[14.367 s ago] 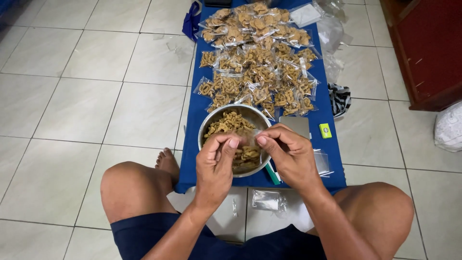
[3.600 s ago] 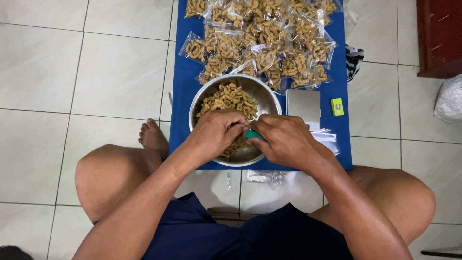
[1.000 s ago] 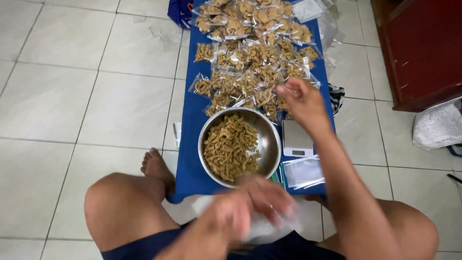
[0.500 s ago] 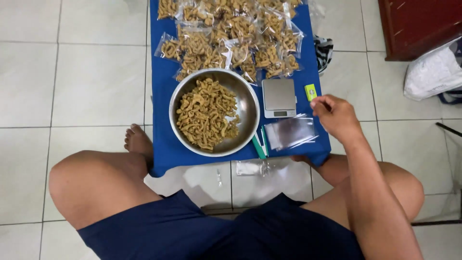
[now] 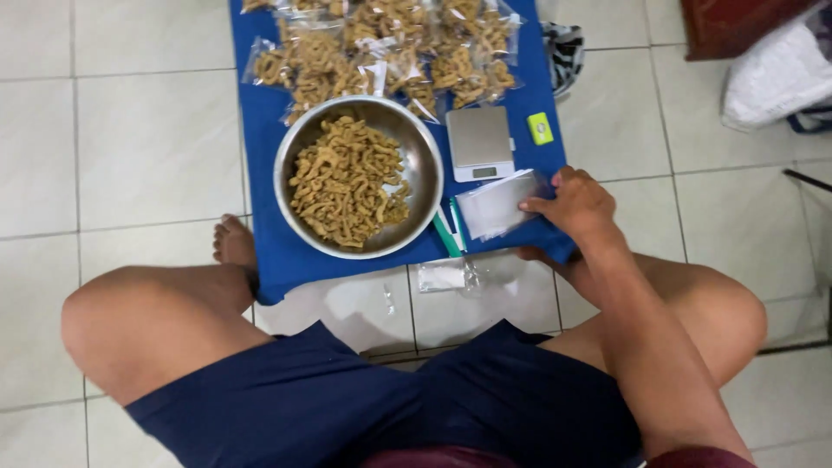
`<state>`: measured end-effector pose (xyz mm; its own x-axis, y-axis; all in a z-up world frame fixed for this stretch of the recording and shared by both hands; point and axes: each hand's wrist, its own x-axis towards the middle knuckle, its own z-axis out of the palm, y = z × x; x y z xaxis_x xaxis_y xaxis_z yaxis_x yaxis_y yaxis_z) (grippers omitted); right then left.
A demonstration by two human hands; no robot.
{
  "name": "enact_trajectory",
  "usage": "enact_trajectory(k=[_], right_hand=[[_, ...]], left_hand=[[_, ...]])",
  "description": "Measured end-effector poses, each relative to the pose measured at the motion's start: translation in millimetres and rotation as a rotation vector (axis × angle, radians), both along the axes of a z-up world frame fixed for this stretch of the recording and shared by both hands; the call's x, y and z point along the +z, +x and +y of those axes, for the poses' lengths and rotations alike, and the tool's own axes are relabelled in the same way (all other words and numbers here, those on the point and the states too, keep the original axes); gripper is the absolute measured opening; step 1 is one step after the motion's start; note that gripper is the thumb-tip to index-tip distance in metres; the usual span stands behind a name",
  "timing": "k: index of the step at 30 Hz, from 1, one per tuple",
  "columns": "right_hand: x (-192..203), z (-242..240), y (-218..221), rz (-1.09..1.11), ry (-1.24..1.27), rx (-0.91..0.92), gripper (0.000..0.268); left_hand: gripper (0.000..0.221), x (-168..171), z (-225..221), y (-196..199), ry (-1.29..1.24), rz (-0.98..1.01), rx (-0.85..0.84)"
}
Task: The person is manually filling small plastic bags with snacks from a bowl and sealing them using a lighter.
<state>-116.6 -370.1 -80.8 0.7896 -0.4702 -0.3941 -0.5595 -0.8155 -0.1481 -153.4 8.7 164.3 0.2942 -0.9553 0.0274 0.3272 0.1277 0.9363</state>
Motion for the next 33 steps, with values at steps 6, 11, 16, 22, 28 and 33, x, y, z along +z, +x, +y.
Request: enact_trajectory(k=[6,11,16,22,28,33], right_hand=[[-33.4,-19.1,1.7,-0.079,0.162,-0.095,0.048],[-20.5,-5.9,1.3,-0.111,0.053,-0.153,0.069],[-28.8,-11.0,-4.1,-0.117,0.12,-0.067,0.046],[-25.6,-12.1,4.5,-0.148,0.145,-0.077,0.034],[-17.9,-12.8,5.2,-0.168,0.1,0.002,0.009],[19.2,-7.1,-0.1,-0.155,0.155,0.056,0.008]], left_hand=[[0.077,-38.8,18.0,57.0,-0.007,-0.201,0.061],[0.081,-134.6,28.1,132.1,0.419,-0.405,0.659],[0.054,-177.8,27.0,152.6,0.609,-0.249,0.906],[0.059,-180.4,23.3,167.0,0.567,-0.387,0.825],[0.054,-170.6,19.4,168.8,0.58,-0.415,0.781],[0.042,-183.4,16.6,166.5,0.577,-0.389,0.783]])
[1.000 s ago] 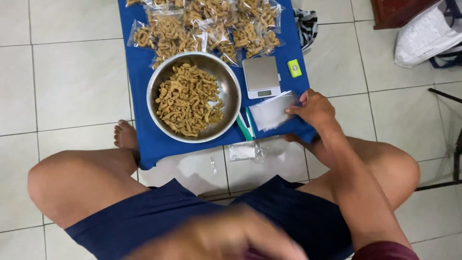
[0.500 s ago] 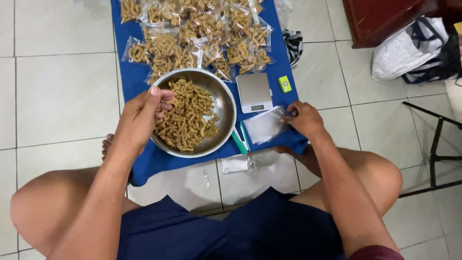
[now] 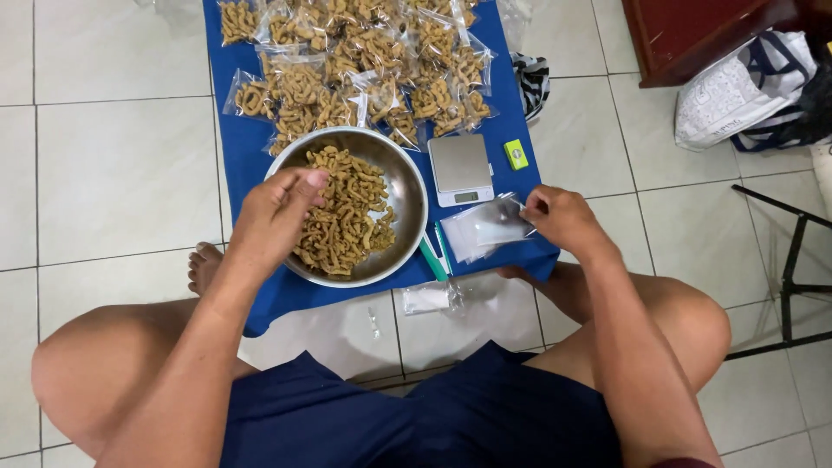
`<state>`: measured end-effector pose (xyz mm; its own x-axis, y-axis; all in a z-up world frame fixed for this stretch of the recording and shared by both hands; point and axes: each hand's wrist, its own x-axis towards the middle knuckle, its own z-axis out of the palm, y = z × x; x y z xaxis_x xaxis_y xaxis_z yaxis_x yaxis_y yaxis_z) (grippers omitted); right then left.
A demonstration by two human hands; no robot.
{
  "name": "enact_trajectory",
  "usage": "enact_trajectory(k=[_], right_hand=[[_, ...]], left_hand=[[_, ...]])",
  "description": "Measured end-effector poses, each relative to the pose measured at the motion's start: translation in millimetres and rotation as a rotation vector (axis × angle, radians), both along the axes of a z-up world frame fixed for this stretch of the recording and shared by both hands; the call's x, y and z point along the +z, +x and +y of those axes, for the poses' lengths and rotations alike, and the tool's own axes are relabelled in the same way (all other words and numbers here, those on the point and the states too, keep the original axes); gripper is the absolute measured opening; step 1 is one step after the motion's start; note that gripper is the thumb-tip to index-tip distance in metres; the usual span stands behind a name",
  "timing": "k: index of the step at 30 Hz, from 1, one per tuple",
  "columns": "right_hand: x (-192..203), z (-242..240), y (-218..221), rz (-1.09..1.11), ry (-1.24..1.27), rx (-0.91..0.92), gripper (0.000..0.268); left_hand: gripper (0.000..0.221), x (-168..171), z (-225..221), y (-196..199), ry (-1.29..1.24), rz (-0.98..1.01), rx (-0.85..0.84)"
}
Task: The person is manually filling small plastic bags with snacks from a bowl and sealing them using a lighter.
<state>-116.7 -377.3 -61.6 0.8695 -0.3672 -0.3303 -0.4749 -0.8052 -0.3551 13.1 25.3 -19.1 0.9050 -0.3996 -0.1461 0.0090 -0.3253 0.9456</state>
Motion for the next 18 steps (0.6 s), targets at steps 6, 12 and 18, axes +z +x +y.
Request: enact_trajectory(k=[6,12,18], right_hand=[[37.9,26.9,0.3,-0.172,0.462,-0.059,0.005],[46.6,78.2,17.4,-0.32,0.836,0.038,0.007],[27.6,103.2,33.1,-0.328,0.957,0.084,0.01]], left_hand=[[0.03,-7.2,-23.1,-19.4,-0.042,0.024,-0.036],[0.04,-31.2,-44.4,-40.6,-0.108,0.067,-0.144],[0.016,-11.4,-36.0,-43.8,-0.165,0.161,-0.057]])
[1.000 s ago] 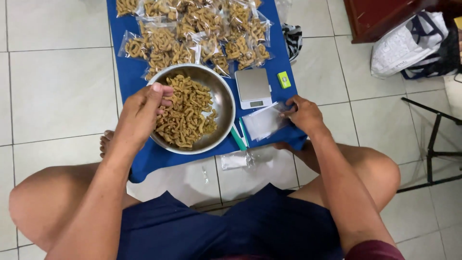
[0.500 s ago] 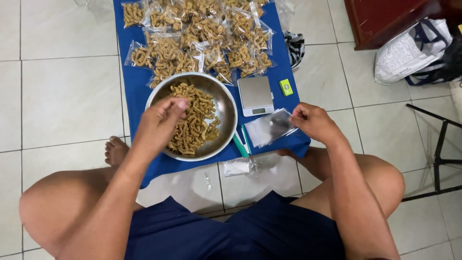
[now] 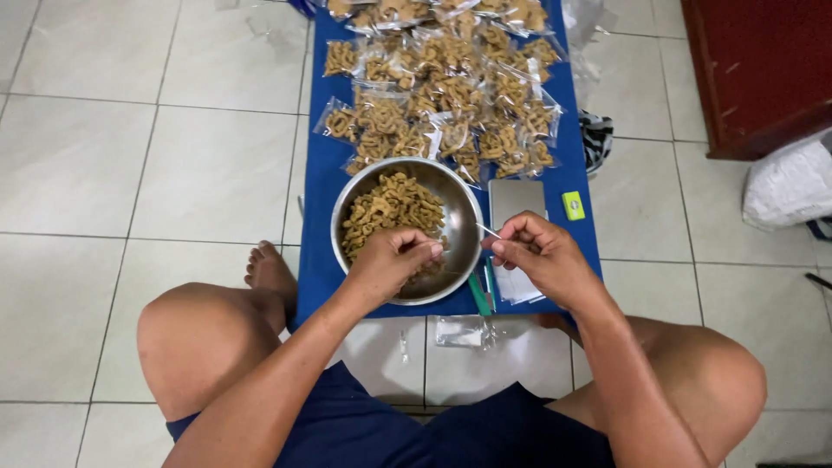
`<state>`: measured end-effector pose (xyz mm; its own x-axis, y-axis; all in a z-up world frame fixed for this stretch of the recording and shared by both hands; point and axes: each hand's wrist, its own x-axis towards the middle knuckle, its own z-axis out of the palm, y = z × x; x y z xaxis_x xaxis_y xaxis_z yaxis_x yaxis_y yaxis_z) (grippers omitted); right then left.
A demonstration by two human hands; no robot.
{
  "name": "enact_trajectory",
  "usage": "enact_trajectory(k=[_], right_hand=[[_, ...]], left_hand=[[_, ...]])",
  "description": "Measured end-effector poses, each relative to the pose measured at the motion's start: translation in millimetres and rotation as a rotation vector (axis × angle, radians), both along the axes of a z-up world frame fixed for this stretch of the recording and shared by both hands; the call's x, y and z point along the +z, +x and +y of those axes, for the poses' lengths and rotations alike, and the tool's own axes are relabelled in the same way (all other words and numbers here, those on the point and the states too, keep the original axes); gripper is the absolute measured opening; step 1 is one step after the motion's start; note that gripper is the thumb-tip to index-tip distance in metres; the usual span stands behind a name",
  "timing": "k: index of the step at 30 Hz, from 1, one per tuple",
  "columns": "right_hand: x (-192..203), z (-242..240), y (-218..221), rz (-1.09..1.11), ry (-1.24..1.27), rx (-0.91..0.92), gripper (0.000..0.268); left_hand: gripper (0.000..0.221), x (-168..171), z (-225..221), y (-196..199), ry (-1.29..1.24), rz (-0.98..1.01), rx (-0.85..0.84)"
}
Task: The person is manually filling small plastic bags with snacks from a bowl and sealing them using a lighter.
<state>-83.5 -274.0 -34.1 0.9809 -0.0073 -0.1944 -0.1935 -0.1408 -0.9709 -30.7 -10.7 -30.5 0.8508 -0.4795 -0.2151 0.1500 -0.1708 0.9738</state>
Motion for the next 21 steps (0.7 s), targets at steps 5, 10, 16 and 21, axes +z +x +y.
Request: enact_trajectory(k=[5,10,16,21], right_hand=[[9.3,26.7,9.0,-0.063,-0.037,-0.182,0.042],[-1.1,42.2,10.7,-0.357,-0.488,-0.11,0.036],[-23.9,78.3,0.0,-0.188,-0.183,-0.034,0.027],[-14.6,70.9,3.9,-0.174,-0.201,0.042,0.014]], left_hand=[[0.017,1.8,10.2,4.9,-0.014,0.018,0.105],[0.013,1.7,5.4,-0.6,0.101,-0.059,0.241],[0.018,-8.3,-11.3,-21.5,0.289,-0.303,0.145],[0.03,-10.8,-18.5,-25.6,0.238,-0.341,0.129]])
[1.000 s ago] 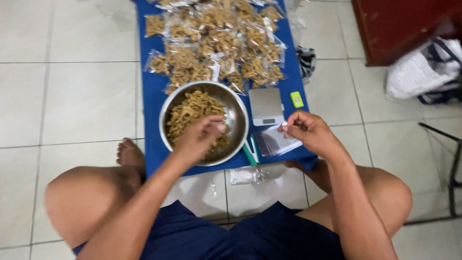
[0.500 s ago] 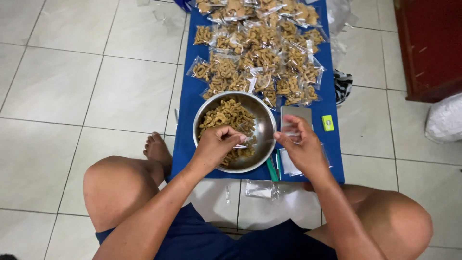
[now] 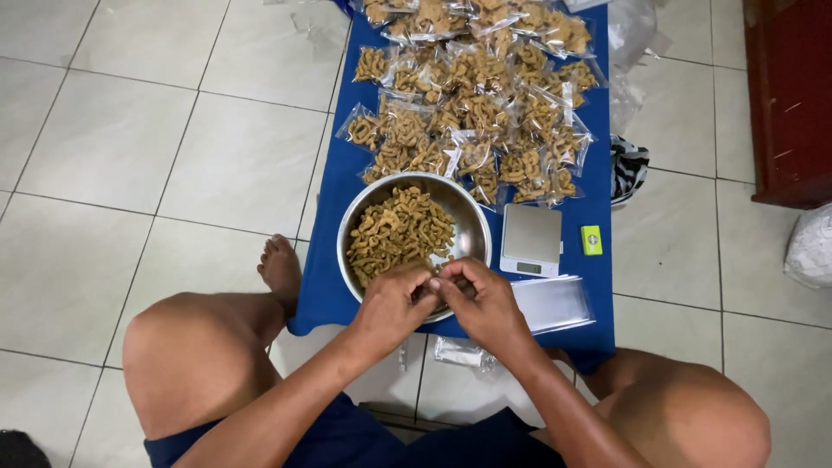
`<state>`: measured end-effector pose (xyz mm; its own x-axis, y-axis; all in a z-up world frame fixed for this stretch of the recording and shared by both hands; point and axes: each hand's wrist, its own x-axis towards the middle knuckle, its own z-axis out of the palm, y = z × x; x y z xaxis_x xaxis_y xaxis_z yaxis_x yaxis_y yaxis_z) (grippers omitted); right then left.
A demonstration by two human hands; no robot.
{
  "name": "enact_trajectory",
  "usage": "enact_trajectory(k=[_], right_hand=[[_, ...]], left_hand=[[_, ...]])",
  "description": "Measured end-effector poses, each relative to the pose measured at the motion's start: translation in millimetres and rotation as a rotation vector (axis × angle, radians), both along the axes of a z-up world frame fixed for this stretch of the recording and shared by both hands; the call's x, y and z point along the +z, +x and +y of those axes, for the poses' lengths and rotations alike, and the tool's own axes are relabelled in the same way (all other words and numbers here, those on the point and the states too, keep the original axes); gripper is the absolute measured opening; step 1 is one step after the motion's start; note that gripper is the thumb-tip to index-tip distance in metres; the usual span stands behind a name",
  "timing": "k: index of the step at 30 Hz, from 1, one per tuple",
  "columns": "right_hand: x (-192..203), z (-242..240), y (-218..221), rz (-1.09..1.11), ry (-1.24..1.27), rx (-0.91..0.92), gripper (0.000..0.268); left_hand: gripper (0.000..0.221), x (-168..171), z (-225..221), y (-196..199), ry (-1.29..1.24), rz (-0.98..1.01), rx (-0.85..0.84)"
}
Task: The person is manually filling small plastic bags with snacks from a bowl and sealing them using a lighter.
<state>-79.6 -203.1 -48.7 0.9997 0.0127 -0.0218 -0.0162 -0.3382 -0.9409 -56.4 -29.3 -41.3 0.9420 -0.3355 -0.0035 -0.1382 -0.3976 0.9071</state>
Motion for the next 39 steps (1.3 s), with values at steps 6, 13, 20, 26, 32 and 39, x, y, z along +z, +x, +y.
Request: enact_trajectory(k=[6,13,20,26,32,39], right_hand=[[15.6,-3.6,0.7,-0.028,0.042,0.021,0.008],[26.7,7.0,-0.1,-0.257,-0.202,0.061,0.016],[30.8,-6.1,14.5,-0.473,-0.248,0.057,0.011],[37.5,3.7,12.9,-0.395,-0.13,0.061,0.014],[43.3,29.7,9.9,-0.32,-0.118,0.026,0.007],[45.8,18.3,10.0,-0.39,-0.281,-0.021,0.01]], left_hand=[[0.023,-2.0,7.3,-1.7,-0.114,0.065,-0.041],[0.017,5.6,17.9,1.6,-0.197,0.121,-0.078],[0.012,30.1,30.5,9.6,-0.364,0.242,-0.019],[0.011,32.0,31.1,12.6,-0.327,0.17,0.109],[0.017,3.5,22.2,7.3,-0.278,-0.04,0.075],[0.013,11.1,19.1,10.4,-0.377,0.215,0.08]])
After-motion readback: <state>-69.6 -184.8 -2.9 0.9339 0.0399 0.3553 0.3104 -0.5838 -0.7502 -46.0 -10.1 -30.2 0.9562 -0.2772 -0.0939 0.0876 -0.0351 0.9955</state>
